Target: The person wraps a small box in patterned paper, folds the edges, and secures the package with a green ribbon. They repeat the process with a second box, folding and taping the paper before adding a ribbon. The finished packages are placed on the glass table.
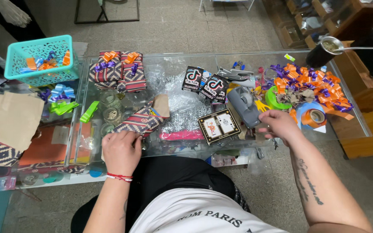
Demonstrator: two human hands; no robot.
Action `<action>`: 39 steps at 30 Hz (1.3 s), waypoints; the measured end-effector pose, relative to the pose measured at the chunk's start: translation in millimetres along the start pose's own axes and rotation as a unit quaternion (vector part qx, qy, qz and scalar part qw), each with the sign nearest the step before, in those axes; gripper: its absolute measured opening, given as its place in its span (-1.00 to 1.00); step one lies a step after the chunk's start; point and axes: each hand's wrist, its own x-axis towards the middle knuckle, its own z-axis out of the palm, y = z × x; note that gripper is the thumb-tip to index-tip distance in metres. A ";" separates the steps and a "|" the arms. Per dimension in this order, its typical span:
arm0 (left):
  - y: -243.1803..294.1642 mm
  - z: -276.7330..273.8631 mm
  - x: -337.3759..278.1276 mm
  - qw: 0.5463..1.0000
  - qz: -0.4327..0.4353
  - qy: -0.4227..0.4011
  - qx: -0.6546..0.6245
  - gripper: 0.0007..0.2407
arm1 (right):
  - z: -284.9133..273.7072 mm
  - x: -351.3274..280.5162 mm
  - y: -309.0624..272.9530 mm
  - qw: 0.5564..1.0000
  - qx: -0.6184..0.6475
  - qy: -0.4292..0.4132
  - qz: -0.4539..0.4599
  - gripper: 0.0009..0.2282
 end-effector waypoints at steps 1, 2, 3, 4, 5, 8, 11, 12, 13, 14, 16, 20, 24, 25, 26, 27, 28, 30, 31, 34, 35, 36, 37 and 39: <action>-0.2 0.9 -0.1 1.000 0.004 -0.001 -0.004 -0.93 | -0.3 3.7 1.0 1.000 0.001 0.005 0.003 -0.77; -0.6 1.3 -0.8 1.000 0.001 0.000 0.001 -0.93 | -0.3 6.7 3.2 1.000 0.015 -0.005 0.008 -0.76; -1.1 1.7 -1.4 1.000 -0.002 0.001 0.007 -0.94 | -0.3 9.6 5.3 0.999 0.029 -0.016 0.014 -0.75; -1.1 1.3 -1.2 1.000 0.001 0.000 0.004 -0.94 | 1.1 11.8 11.2 0.999 0.030 -0.012 0.015 -0.75; -1.5 0.8 -0.9 1.000 -0.001 -0.003 0.004 -0.94 | 2.9 13.8 16.8 0.998 0.067 -0.011 0.013 -0.76; -1.9 0.2 -2.1 1.000 -0.006 -0.007 0.007 -0.95 | 7.8 6.6 19.3 0.991 0.134 -0.010 0.011 -0.79; -2.0 0.3 -1.4 1.000 -0.009 -0.008 0.009 -0.95 | 8.7 6.6 25.0 0.982 0.187 -0.017 0.012 -0.84; -1.9 -0.1 -1.7 1.000 -0.010 -0.007 0.008 -0.95 | 8.6 8.8 28.9 0.978 0.208 -0.025 0.012 -0.87; -1.8 0.5 -2.1 1.000 -0.011 -0.008 0.008 -0.95 | 8.6 6.4 29.0 0.978 0.208 -0.025 0.013 -0.87; -2.1 0.8 -2.1 1.000 -0.012 -0.009 0.005 -0.95 | 9.0 4.9 27.9 0.976 0.216 -0.029 0.011 -0.87; -1.8 -0.1 -2.2 1.000 -0.013 -0.011 0.003 -0.95 | 10.0 2.5 28.6 0.974 0.225 -0.034 0.011 -0.88; -0.3 -1.0 -0.8 1.000 -0.018 -0.010 -0.002 -0.95 | 13.4 2.0 39.0 0.969 0.245 -0.023 0.000 -0.89; -0.6 -0.8 -2.2 1.000 -0.022 -0.018 0.001 -0.95 | 19.8 -0.4 47.9 0.969 0.248 0.002 -0.010 -0.86; -0.5 -0.5 -2.0 1.000 -0.021 -0.018 0.001 -0.95 | 20.6 -1.4 49.3 0.968 0.249 0.002 -0.010 -0.86; -0.6 -0.4 -2.3 1.000 -0.021 -0.019 0.001 -0.95 | 21.8 -2.0 50.3 0.969 0.248 0.011 -0.012 -0.86; -0.9 -0.4 -2.7 1.000 -0.021 -0.021 0.001 -0.95 | 23.1 -2.7 51.3 0.969 0.247 0.021 -0.015 -0.86; -0.9 -0.5 -2.8 1.000 -0.022 -0.021 0.002 -0.95 | 23.9 -0.3 54.2 0.969 0.246 0.019 -0.015 -0.86; -0.7 0.0 -2.8 0.999 -0.026 -0.020 0.001 -0.95 | 25.1 4.2 60.4 0.965 0.260 0.031 -0.017 -0.86; -1.3 0.6 -3.3 0.999 -0.026 -0.020 0.001 -0.95 | 25.5 5.3 61.1 0.965 0.260 0.031 -0.017 -0.86; -1.8 2.5 -4.5 1.000 -0.026 -0.017 0.004 -0.95 | 26.3 4.2 62.0 0.964 0.261 0.040 -0.011 -0.86; -1.9 2.8 -4.7 1.000 -0.027 -0.016 0.004 -0.95 | 26.9 1.9 60.2 0.965 0.260 0.045 -0.010 -0.87; -2.3 2.8 -4.7 1.000 -0.027 -0.015 0.004 -0.95 | 27.9 -0.1 57.9 0.965 0.258 0.048 -0.010 -0.88; -1.9 2.5 -4.1 1.000 -0.027 -0.015 0.004 -0.95 | 27.9 -1.0 57.5 0.965 0.259 0.048 -0.010 -0.88; -1.1 1.6 -4.1 0.999 -0.028 -0.016 0.006 -0.94 | 28.3 -3.0 57.5 0.962 0.268 0.051 -0.012 -0.93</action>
